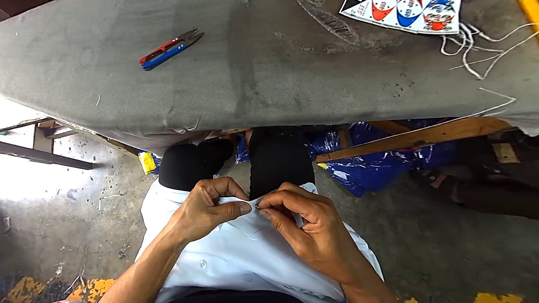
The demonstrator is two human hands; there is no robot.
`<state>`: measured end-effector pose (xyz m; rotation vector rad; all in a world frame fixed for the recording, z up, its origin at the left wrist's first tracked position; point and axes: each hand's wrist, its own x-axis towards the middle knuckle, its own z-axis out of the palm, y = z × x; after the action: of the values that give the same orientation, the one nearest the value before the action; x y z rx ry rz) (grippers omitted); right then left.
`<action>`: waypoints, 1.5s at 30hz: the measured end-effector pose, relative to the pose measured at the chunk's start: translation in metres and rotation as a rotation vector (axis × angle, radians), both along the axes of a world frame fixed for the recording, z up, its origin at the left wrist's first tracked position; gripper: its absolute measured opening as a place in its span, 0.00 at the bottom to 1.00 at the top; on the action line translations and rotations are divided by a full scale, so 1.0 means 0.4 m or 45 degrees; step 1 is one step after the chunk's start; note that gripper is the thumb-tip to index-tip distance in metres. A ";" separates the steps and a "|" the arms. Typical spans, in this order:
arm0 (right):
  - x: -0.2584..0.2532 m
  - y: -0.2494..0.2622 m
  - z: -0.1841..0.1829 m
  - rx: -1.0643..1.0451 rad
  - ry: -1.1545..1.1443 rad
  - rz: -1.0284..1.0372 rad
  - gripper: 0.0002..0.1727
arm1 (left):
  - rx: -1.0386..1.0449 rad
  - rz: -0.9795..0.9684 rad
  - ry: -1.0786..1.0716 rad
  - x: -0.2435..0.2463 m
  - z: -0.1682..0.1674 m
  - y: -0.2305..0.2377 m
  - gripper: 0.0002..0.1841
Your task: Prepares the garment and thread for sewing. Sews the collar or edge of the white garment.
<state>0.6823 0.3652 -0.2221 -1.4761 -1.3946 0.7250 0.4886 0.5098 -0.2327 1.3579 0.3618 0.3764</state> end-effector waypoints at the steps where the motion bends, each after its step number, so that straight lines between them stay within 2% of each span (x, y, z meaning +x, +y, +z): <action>1: 0.000 0.000 0.000 0.000 -0.007 0.004 0.09 | -0.003 0.000 -0.001 0.000 0.000 0.000 0.02; 13: 0.005 0.005 0.009 0.006 -0.013 0.043 0.09 | -0.003 -0.003 -0.022 -0.001 0.004 -0.001 0.03; 24: 0.013 0.010 0.011 0.031 0.128 0.123 0.09 | -0.021 -0.051 -0.091 -0.002 0.003 -0.001 0.04; 45: -0.016 0.015 0.022 -0.013 0.447 0.119 0.06 | -0.051 0.034 -0.225 0.000 -0.004 -0.020 0.03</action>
<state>0.6758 0.3712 -0.2134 -1.2258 -1.1952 0.9983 0.4887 0.5018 -0.2343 1.2711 0.2394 0.5048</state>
